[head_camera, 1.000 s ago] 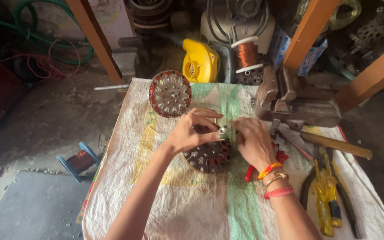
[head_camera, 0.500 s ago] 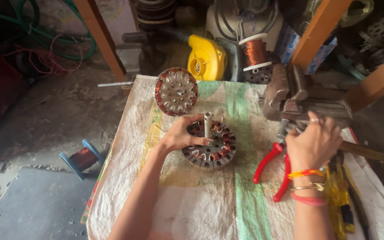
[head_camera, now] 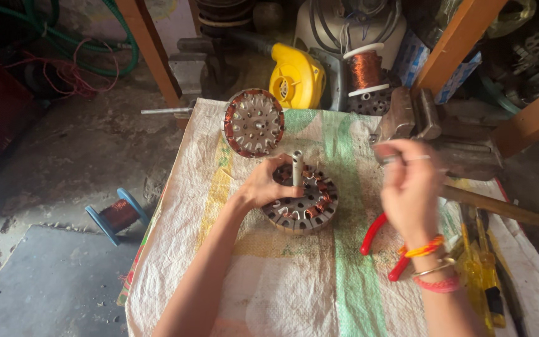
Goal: The person works on an electric motor armature clamped in a bench vise, using a screwdriver on its parts, then removes the rotor assembly from the vise and fits a stator lamination stack onto the shaft, tapping it with a hammer and adjusting components by hand and with pliers.
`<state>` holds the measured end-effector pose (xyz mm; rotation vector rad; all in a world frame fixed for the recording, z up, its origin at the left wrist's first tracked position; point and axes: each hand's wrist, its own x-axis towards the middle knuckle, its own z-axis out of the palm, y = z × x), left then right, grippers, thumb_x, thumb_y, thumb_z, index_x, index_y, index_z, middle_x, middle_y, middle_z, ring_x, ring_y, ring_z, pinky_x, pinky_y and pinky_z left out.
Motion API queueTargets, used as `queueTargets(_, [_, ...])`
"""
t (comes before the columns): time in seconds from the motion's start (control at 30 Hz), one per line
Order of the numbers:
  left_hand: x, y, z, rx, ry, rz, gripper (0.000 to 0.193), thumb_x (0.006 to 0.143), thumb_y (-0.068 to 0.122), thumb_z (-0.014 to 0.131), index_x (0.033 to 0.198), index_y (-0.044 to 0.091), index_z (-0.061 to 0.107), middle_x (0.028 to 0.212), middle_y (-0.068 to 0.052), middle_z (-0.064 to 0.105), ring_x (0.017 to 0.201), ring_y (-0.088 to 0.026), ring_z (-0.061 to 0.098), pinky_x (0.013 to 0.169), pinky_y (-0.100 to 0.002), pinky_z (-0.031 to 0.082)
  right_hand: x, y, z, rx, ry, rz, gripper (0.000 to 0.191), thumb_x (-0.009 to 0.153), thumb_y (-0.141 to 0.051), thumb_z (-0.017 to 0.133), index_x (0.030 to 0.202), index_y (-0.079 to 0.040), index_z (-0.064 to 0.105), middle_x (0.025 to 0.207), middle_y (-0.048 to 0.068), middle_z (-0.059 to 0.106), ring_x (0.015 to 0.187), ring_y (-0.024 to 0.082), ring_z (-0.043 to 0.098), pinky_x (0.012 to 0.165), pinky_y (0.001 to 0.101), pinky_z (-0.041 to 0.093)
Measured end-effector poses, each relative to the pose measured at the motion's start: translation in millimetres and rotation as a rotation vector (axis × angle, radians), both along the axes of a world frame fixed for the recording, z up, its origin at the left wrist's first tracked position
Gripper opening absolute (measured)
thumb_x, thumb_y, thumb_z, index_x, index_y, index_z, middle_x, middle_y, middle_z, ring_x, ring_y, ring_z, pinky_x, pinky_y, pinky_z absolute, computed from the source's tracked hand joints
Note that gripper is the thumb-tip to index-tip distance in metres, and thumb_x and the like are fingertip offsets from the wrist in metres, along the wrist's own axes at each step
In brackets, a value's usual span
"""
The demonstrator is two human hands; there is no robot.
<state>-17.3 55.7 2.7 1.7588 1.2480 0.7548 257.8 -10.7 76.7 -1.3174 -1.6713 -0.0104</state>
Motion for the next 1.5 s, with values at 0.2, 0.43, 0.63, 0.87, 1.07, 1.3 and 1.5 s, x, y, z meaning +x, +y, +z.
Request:
queueTargets(0.2, [4.9, -8.7, 4.6, 0.186, -0.267, 0.002, 0.087, 0.066, 0.026, 0.083, 0.143, 0.002, 0.050, 0.131, -0.015, 0.071, 0.117, -0.028, 0.069, 0.108, -0.038, 0.044, -25.2, -7.3, 5.5, 0.086, -0.169, 0.408, 0.033, 0.090, 0.005, 0.058, 0.121, -0.003, 0.067, 0.117, 0.012, 0.066, 0.106, 0.030, 0.064, 0.090, 0.0389, 0.053])
queueTargets(0.43, [6.0, -11.7, 9.9, 0.204, -0.304, -0.101, 0.034, 0.076, 0.012, 0.076, 0.109, 0.007, 0.079, 0.108, -0.010, 0.080, 0.093, -0.017, 0.077, 0.090, -0.032, 0.061, -23.7, -9.5, -20.6, 0.187, -0.261, 0.525, 0.022, 0.095, -0.001, 0.059, 0.113, -0.010, 0.070, 0.117, 0.006, 0.070, 0.112, 0.025, 0.067, 0.102, 0.0382, 0.053])
queueTargets(0.63, [8.5, -19.4, 9.6, 0.243, -0.251, -0.013, 0.022, 0.073, 0.010, 0.080, 0.095, 0.006, 0.083, 0.096, -0.009, 0.082, 0.083, -0.016, 0.074, 0.083, -0.033, 0.060, -12.7, 0.5, -25.2, 0.108, -0.424, 0.490, 0.020, 0.093, -0.003, 0.059, 0.103, -0.013, 0.074, 0.108, 0.005, 0.075, 0.107, 0.023, 0.066, 0.100, 0.0407, 0.047])
queueTargets(0.87, [12.9, -27.5, 14.9, 0.148, -0.311, 0.015, 0.025, 0.074, 0.011, 0.080, 0.098, 0.009, 0.083, 0.089, -0.004, 0.082, 0.073, -0.010, 0.074, 0.070, -0.027, 0.062, -14.3, -2.3, -31.4, 0.169, -0.393, 0.590, 0.016, 0.094, -0.008, 0.060, 0.098, -0.013, 0.075, 0.101, 0.004, 0.075, 0.104, 0.022, 0.067, 0.100, 0.0395, 0.048])
queueTargets(1.07, [12.5, -28.8, 17.3, 0.207, -0.221, 0.026, 0.023, 0.077, 0.010, 0.079, 0.100, 0.008, 0.083, 0.087, -0.004, 0.081, 0.074, -0.009, 0.072, 0.073, -0.026, 0.060, -18.1, -9.1, -17.8, 0.163, -0.364, 0.638, 0.018, 0.090, -0.004, 0.059, 0.097, -0.010, 0.075, 0.101, 0.006, 0.074, 0.105, 0.023, 0.067, 0.102, 0.0415, 0.046])
queueTargets(1.3, [14.6, -30.4, 19.3, 0.238, -0.269, 0.002, 0.021, 0.079, 0.009, 0.079, 0.099, 0.006, 0.083, 0.085, -0.005, 0.081, 0.071, -0.006, 0.071, 0.065, -0.025, 0.059, -13.6, -8.3, -29.2, 0.208, -0.378, 0.605, 0.019, 0.087, -0.002, 0.062, 0.096, -0.010, 0.076, 0.097, 0.005, 0.073, 0.102, 0.023, 0.065, 0.100, 0.0424, 0.044])
queueTargets(1.5, [17.6, -35.3, 28.6, 0.038, -0.293, 0.068, 0.024, 0.077, 0.009, 0.077, 0.100, 0.006, 0.082, 0.083, -0.005, 0.079, 0.059, -0.008, 0.067, 0.048, -0.027, 0.056, -22.5, -8.1, -25.2, 0.198, -0.355, 0.632, 0.020, 0.091, -0.002, 0.062, 0.100, -0.013, 0.077, 0.101, 0.004, 0.075, 0.104, 0.020, 0.066, 0.103, 0.0404, 0.045])
